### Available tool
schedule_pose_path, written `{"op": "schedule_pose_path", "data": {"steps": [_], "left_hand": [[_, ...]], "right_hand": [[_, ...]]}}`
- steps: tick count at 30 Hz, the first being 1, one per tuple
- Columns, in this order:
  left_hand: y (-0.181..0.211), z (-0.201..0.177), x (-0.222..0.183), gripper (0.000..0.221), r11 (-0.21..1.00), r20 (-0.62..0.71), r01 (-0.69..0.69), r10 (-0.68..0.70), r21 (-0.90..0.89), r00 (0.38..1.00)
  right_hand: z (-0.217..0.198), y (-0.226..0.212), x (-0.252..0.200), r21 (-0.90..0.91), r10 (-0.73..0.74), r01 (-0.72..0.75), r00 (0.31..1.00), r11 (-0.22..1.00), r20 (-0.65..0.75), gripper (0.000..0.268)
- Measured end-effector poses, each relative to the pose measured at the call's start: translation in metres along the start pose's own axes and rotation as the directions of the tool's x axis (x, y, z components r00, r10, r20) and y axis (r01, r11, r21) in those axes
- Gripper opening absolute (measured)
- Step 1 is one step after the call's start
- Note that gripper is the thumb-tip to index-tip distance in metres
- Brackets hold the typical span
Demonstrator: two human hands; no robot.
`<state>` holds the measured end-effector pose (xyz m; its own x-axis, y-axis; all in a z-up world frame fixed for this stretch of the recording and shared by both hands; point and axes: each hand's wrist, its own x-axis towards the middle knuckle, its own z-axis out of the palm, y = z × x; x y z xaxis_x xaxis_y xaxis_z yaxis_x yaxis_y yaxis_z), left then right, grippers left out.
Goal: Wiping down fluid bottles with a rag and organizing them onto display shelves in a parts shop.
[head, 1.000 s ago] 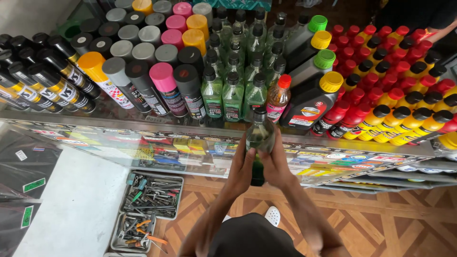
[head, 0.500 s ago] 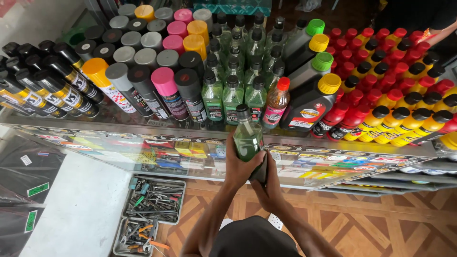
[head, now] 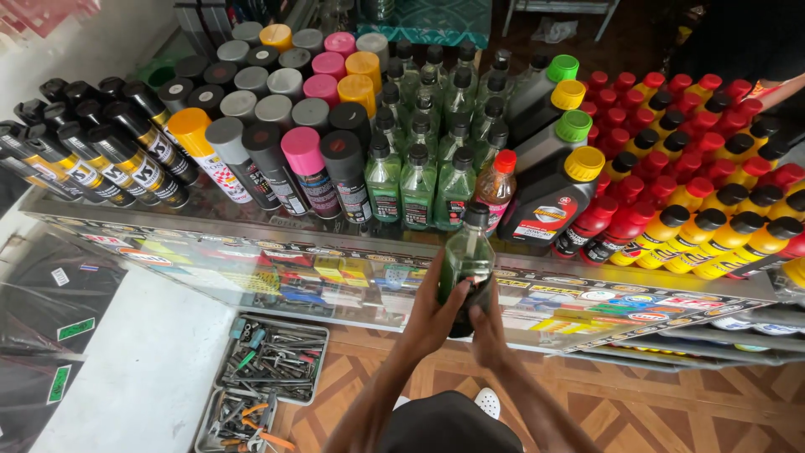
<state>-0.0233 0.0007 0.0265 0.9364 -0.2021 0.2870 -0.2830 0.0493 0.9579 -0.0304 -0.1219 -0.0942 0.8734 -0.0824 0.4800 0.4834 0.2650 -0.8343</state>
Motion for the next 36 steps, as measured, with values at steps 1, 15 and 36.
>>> {"op": "schedule_pose_path", "data": {"steps": [1, 15, 36], "left_hand": [[-0.009, -0.002, -0.002, 0.068, 1.000, 0.001, -0.002, 0.002, 0.001, 1.000], [-0.047, -0.024, 0.002, 0.060, 0.985, -0.176, 0.067, -0.095, -0.157, 0.980], [-0.034, -0.024, 0.005, 0.052, 0.987, -0.105, -0.104, 0.091, -0.124, 0.990]], "right_hand": [[-0.007, 0.003, 0.007, 0.000, -0.002, 0.002, 1.000, 1.000, 0.000, 0.085], [0.034, -0.066, -0.009, -0.336, 0.274, -0.189, 0.935, 0.923, 0.224, 0.066], [0.029, -0.053, -0.009, -0.348, 0.344, -0.272, 0.924, 0.897, 0.165, 0.075]]}}
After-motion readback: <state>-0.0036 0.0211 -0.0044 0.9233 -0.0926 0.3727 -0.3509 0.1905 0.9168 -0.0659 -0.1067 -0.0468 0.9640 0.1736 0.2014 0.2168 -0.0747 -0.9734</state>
